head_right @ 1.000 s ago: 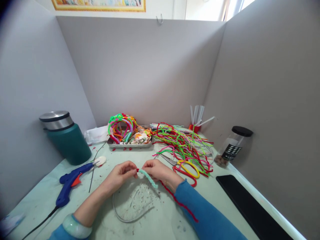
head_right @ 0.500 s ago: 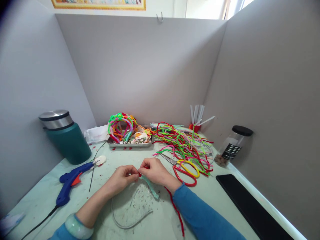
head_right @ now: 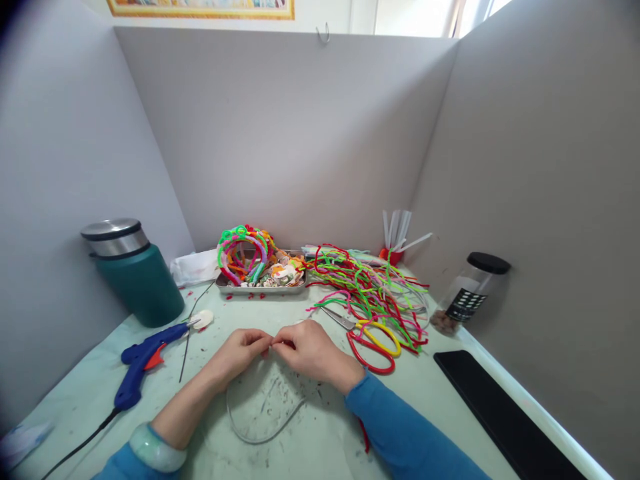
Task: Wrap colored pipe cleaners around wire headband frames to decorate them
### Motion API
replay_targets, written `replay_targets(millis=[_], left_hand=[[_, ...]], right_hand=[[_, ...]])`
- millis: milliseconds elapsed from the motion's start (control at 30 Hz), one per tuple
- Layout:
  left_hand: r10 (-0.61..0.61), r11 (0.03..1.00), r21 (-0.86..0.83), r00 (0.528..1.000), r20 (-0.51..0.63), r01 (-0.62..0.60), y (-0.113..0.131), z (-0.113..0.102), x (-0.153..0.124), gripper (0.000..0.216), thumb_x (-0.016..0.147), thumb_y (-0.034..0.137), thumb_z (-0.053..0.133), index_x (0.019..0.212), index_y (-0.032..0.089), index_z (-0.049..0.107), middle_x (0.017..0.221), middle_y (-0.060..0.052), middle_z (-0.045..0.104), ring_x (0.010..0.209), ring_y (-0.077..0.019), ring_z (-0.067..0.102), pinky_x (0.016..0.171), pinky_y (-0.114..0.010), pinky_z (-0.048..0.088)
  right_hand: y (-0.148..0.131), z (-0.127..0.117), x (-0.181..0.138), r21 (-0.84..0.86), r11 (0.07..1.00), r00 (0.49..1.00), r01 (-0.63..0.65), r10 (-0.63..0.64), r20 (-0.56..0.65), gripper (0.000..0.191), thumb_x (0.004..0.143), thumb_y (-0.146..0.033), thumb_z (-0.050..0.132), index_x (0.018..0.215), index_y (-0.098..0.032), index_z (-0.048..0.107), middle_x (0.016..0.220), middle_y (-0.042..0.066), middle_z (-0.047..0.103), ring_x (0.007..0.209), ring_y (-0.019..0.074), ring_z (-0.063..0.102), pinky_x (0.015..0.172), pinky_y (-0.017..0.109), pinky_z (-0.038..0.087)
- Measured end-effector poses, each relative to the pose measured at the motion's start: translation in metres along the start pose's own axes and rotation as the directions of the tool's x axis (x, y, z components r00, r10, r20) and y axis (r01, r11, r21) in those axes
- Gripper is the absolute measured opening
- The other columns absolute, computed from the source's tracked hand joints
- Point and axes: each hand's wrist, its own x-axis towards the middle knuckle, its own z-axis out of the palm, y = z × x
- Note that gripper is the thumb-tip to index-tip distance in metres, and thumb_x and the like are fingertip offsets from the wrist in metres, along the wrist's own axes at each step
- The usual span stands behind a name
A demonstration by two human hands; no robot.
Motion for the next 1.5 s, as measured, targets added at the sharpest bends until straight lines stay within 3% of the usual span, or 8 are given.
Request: replay_targets(millis=[467,667,767,933,1133,1333,1400,1500], left_hand=[[-0.041,0.988,-0.150,0.995,-0.093,0.026,0.003,-0.004,0.002,0.031,0.062,0.037,0.062,0.076,0.011,0.069,0.064,-0.002,0.063,0.052,-0.0100,0.044,0.048,-0.021,0.030],[-0.029,0.981,-0.192,0.987,-0.157,-0.002,0.001,-0.005,0.003,0.030,0.062,0.035,0.063,0.080,0.011,0.069,0.067,-0.003,0.064,0.053,-0.0110,0.048,0.048,-0.021,0.033],[-0.065,0.972,-0.235,0.979,-0.193,0.019,0.001,-0.006,0.003,0.030,0.064,0.035,0.063,0.081,0.012,0.068,0.057,0.001,0.060,0.045,-0.0084,0.042,0.044,-0.020,0.028],[-0.124,0.941,-0.334,0.970,-0.210,0.048,0.000,-0.008,0.004,0.030,0.064,0.034,0.064,0.083,0.012,0.068,0.045,0.005,0.050,0.037,-0.0053,0.031,0.040,-0.020,0.020],[-0.139,0.902,-0.430,0.972,-0.190,0.045,-0.001,-0.011,0.006,0.043,0.058,0.040,0.068,0.090,0.011,0.068,0.038,0.010,0.037,0.035,-0.0037,0.021,0.038,-0.021,0.013],[-0.116,0.865,-0.502,0.966,-0.230,-0.015,-0.001,-0.013,0.006,0.054,0.056,0.045,0.072,0.096,0.009,0.065,0.042,0.010,0.038,0.036,-0.0031,0.022,0.038,-0.020,0.015],[-0.106,0.839,-0.543,0.972,-0.211,-0.026,-0.001,-0.014,0.006,0.054,0.057,0.043,0.072,0.097,0.008,0.064,0.041,0.011,0.034,0.036,-0.0029,0.021,0.038,-0.020,0.013],[-0.082,0.804,-0.594,0.983,-0.163,-0.031,-0.001,-0.015,0.005,0.051,0.059,0.041,0.072,0.097,0.008,0.063,0.041,0.012,0.029,0.037,-0.0026,0.018,0.038,-0.020,0.012]], right_hand=[[-0.005,-0.023,-0.005,0.139,0.988,0.945,-0.069,0.020,0.325,0.022,0.079,-0.030,0.052,0.078,-0.015,0.068,0.059,-0.002,0.060,0.050,0.0089,0.047,0.046,0.017,0.031],[-0.005,-0.023,-0.007,-0.086,0.996,0.917,-0.028,0.060,0.393,0.015,0.075,-0.023,0.052,0.074,-0.017,0.066,0.057,-0.002,0.059,0.048,0.0094,0.048,0.046,0.019,0.027],[-0.014,-0.017,-0.007,-0.288,0.957,0.947,0.019,0.075,0.312,0.018,0.078,-0.023,0.049,0.076,-0.017,0.066,0.064,0.004,0.064,0.055,0.0135,0.053,0.049,0.022,0.028],[-0.028,-0.001,-0.007,-0.464,0.884,0.951,-0.063,0.195,0.241,0.021,0.083,-0.019,0.043,0.082,-0.016,0.064,0.074,0.012,0.068,0.067,0.0203,0.062,0.057,0.026,0.035],[-0.024,0.004,-0.008,-0.405,0.913,0.965,-0.049,0.148,0.217,0.027,0.088,-0.035,0.041,0.097,-0.018,0.060,0.088,0.010,0.067,0.080,0.0222,0.061,0.066,0.028,0.038],[-0.014,0.007,-0.006,-0.354,0.935,0.990,-0.006,0.055,0.128,0.033,0.089,-0.041,0.039,0.103,-0.016,0.057,0.094,0.010,0.062,0.086,0.0212,0.056,0.071,0.029,0.037],[-0.009,0.008,-0.003,-0.240,0.970,0.989,-0.036,0.069,0.132,0.032,0.090,-0.038,0.038,0.090,-0.015,0.061,0.086,0.009,0.062,0.080,0.0188,0.055,0.069,0.027,0.038],[0.001,0.007,0.001,0.145,0.972,0.960,-0.184,0.146,0.238,0.032,0.088,-0.037,0.042,0.077,-0.015,0.063,0.071,0.004,0.060,0.067,0.0138,0.053,0.060,0.023,0.038]])
